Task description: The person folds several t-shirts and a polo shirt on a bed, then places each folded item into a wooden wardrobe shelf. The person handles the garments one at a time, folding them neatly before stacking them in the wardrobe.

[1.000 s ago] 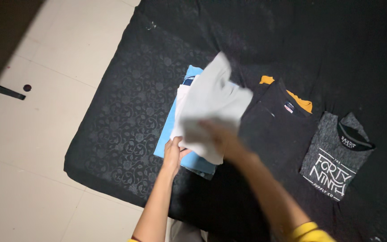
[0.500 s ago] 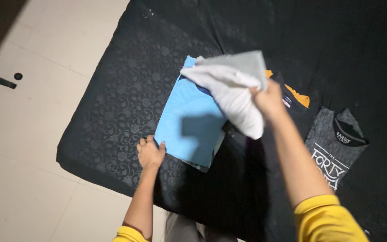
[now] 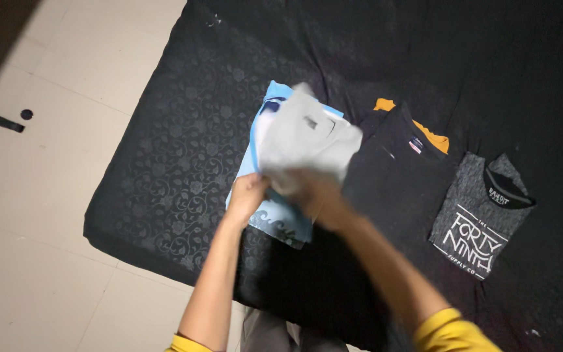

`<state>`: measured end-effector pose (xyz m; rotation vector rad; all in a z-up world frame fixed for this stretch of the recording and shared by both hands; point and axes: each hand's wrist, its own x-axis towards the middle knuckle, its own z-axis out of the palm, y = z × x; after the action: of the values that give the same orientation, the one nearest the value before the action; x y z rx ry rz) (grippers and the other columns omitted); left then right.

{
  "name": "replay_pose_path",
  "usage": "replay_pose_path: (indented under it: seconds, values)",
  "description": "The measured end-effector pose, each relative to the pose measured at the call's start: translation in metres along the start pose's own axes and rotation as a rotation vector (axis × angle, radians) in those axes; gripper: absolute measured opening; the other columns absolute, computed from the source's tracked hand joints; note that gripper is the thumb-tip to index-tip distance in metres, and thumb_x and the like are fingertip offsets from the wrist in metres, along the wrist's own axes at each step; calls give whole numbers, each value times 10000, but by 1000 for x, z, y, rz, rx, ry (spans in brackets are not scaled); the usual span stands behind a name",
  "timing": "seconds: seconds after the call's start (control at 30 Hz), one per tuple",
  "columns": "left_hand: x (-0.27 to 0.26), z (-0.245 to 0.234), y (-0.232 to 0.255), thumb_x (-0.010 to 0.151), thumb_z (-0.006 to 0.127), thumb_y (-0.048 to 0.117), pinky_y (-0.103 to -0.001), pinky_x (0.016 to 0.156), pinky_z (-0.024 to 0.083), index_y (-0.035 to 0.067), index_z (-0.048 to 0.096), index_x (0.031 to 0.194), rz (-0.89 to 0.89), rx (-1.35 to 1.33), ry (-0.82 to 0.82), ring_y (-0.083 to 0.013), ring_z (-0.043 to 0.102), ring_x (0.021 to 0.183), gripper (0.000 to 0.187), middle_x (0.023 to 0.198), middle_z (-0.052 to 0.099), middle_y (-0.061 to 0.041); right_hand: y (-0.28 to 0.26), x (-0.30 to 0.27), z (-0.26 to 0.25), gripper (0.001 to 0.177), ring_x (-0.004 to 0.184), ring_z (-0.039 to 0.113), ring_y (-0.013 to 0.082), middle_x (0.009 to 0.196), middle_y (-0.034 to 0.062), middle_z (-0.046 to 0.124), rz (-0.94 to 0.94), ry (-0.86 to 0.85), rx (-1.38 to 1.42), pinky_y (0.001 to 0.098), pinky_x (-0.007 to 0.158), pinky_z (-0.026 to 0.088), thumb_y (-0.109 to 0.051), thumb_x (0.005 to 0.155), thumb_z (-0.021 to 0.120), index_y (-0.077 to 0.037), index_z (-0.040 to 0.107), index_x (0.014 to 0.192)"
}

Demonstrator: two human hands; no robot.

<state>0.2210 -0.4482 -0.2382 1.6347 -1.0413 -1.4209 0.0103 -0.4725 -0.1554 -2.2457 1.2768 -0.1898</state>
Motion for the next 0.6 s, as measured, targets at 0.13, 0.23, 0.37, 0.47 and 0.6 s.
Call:
replay_pose_path:
  seconds: [0.13,0.23,0.37,0.47,0.6]
  values:
    - [-3,26,19,908,697,164,-275,562,501,47,736,856,-135,11,-55,-110,631,615,135,708,711,-38,-17,-19,65,759,1103,638,405,1198,326,637,86,250,156,449,910,525,-287,809,823,92,519,1392]
    - [-4,42,16,1025,702,191,-259,696,444,-7,730,1056,58,-231,-162,-103,528,800,202,900,618,-58,13,-19,77,922,917,750,317,1094,213,711,857,218,632,428,789,598,-342,888,724,-135,184,1607]
    - [14,34,0,876,735,269,-357,952,477,99,527,1396,269,-132,20,-219,583,1095,585,1187,685,-108,89,-20,33,427,956,736,297,1050,172,750,630,320,889,409,809,609,-303,919,675,37,670,1176]
    - [13,8,-32,760,841,370,-532,1007,432,73,500,1385,2,656,339,-408,483,1239,771,1332,567,-227,107,-25,-26,432,1012,647,314,1095,157,662,735,477,1327,460,885,560,-196,955,719,85,596,1260]
    - [-10,-4,-94,751,835,446,-532,1007,456,28,537,1317,-368,765,218,-448,474,1250,764,1367,509,-246,104,-47,-107,600,1160,640,326,1266,162,634,586,598,1490,484,1026,533,-217,921,699,6,460,1424]
